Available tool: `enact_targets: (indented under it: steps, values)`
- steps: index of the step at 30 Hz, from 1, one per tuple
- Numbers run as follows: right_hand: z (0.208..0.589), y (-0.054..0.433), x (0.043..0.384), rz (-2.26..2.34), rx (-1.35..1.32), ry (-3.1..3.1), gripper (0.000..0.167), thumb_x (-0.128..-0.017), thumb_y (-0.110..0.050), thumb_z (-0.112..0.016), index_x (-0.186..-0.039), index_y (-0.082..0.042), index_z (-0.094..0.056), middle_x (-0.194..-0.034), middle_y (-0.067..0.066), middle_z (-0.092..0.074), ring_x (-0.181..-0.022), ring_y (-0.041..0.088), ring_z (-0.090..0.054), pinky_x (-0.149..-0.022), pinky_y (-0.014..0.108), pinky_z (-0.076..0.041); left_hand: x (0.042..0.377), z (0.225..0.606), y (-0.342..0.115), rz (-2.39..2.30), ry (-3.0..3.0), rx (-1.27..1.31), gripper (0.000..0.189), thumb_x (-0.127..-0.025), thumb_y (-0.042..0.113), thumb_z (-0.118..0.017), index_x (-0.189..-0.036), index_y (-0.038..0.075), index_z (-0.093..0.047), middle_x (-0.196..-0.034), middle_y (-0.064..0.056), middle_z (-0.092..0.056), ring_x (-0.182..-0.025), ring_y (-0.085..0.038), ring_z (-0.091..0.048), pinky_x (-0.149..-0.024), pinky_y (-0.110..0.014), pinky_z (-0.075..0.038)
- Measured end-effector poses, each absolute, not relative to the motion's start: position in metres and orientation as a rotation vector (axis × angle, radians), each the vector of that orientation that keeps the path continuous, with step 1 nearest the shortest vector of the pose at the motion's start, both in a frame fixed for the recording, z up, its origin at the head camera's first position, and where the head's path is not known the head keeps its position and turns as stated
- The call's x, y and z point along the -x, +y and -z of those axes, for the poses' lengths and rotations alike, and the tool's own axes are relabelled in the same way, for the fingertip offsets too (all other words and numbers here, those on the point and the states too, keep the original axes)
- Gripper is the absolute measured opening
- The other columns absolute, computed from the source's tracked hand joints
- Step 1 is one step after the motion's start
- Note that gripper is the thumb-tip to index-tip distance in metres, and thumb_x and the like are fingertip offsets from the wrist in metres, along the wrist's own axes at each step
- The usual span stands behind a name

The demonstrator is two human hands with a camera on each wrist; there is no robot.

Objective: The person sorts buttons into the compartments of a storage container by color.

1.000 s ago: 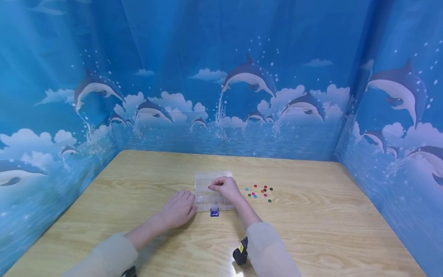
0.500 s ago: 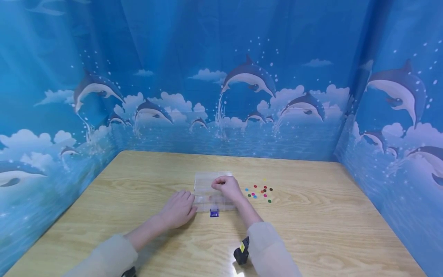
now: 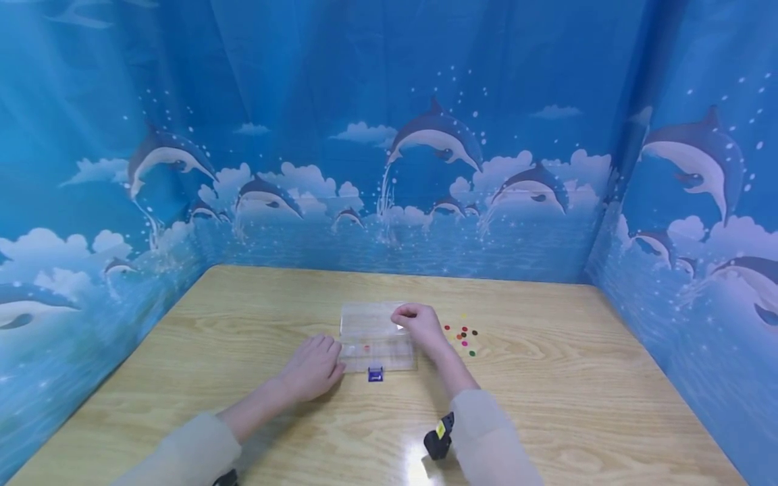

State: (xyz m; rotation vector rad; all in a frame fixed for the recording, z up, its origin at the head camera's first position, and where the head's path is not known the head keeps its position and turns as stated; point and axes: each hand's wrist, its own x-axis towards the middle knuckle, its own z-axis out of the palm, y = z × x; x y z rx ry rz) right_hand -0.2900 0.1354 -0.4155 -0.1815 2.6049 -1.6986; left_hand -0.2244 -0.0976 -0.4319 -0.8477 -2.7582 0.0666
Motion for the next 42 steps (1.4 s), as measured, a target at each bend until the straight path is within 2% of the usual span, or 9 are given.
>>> enact_targets:
  steps: [12, 18, 21, 24, 28, 32, 37, 42]
  values:
    - [0.419, 0.170, 0.292, 1.755, 0.082, 2.577, 0.026, -0.090, -0.016, -0.060, -0.107, 0.004, -0.061, -0.107, 0.011, -0.062, -0.098, 0.025, -0.052, -0.081, 0.036, -0.045, 0.224, 0.432, -0.098, -0.068, -2.738, 0.856, 0.026, -0.090, 0.030, -0.054, -0.093, 0.004, -0.053, -0.083, -0.006, -0.050, -0.079, -0.020, -0.047, -0.074, -0.035, -0.043]
    - [0.420, 0.186, 0.291, 1.780, 0.051, 2.565, 0.027, -0.090, -0.016, -0.059, -0.108, 0.004, -0.060, -0.107, 0.012, -0.061, -0.100, 0.026, -0.053, -0.084, 0.038, -0.046, 0.225, 0.432, -0.098, -0.072, -2.738, 0.856, 0.027, -0.090, 0.031, -0.053, -0.093, 0.004, -0.053, -0.084, -0.007, -0.051, -0.080, -0.021, -0.048, -0.075, -0.035, -0.044]
    - [0.420, 0.192, 0.290, 1.783, 0.035, 2.572, 0.028, -0.091, -0.017, -0.058, -0.110, 0.004, -0.059, -0.107, 0.012, -0.060, -0.099, 0.027, -0.053, -0.081, 0.034, -0.045, 0.225, 0.432, -0.099, -0.074, -2.737, 0.859, 0.027, -0.090, 0.031, -0.053, -0.093, 0.004, -0.053, -0.084, -0.007, -0.051, -0.080, -0.020, -0.048, -0.075, -0.035, -0.044]
    - [0.419, 0.198, 0.289, 1.781, -0.010, 2.580, 0.030, -0.091, -0.018, -0.058, -0.112, 0.004, -0.058, -0.109, 0.012, -0.060, -0.098, 0.030, -0.053, -0.072, 0.031, -0.045, 0.224, 0.432, -0.099, -0.069, -2.739, 0.860, 0.027, -0.090, 0.031, -0.053, -0.093, 0.004, -0.053, -0.083, -0.006, -0.051, -0.080, -0.020, -0.048, -0.075, -0.035, -0.044]
    - [0.419, 0.207, 0.288, 1.762, -0.081, 2.577, 0.033, -0.091, -0.021, -0.059, -0.115, 0.001, -0.058, -0.108, 0.013, -0.059, -0.083, 0.027, -0.054, -0.062, 0.032, -0.043, 0.224, 0.432, -0.098, -0.062, -2.748, 0.855, 0.027, -0.091, 0.031, -0.053, -0.094, 0.004, -0.054, -0.084, -0.007, -0.051, -0.080, -0.020, -0.048, -0.075, -0.035, -0.044]
    - [0.423, 0.217, 0.290, 1.791, -0.135, 2.525, 0.036, -0.090, -0.023, -0.060, -0.118, 0.000, -0.056, -0.104, 0.009, -0.057, -0.070, 0.021, -0.051, -0.059, 0.031, -0.045, 0.224, 0.433, -0.098, -0.052, -2.765, 0.848, 0.027, -0.091, 0.031, -0.053, -0.095, 0.004, -0.054, -0.084, -0.007, -0.051, -0.081, -0.020, -0.048, -0.076, -0.036, -0.044]
    - [0.426, 0.226, 0.290, 1.828, -0.173, 2.515, 0.035, -0.091, -0.018, -0.059, -0.119, 0.002, -0.054, -0.109, 0.013, -0.057, -0.083, 0.026, -0.055, -0.070, 0.035, -0.049, 0.224, 0.433, -0.098, -0.053, -2.766, 0.845, 0.027, -0.091, 0.031, -0.053, -0.094, 0.004, -0.053, -0.084, -0.006, -0.051, -0.080, -0.020, -0.047, -0.075, -0.035, -0.044]
    - [0.426, 0.233, 0.290, 1.802, -0.195, 2.557, 0.036, -0.092, -0.016, -0.057, -0.121, 0.004, -0.053, -0.115, 0.017, -0.055, -0.102, 0.030, -0.052, -0.086, 0.038, -0.045, 0.225, 0.433, -0.098, -0.058, -2.759, 0.845, 0.027, -0.091, 0.031, -0.053, -0.094, 0.004, -0.053, -0.084, -0.006, -0.051, -0.080, -0.020, -0.047, -0.075, -0.035, -0.044]
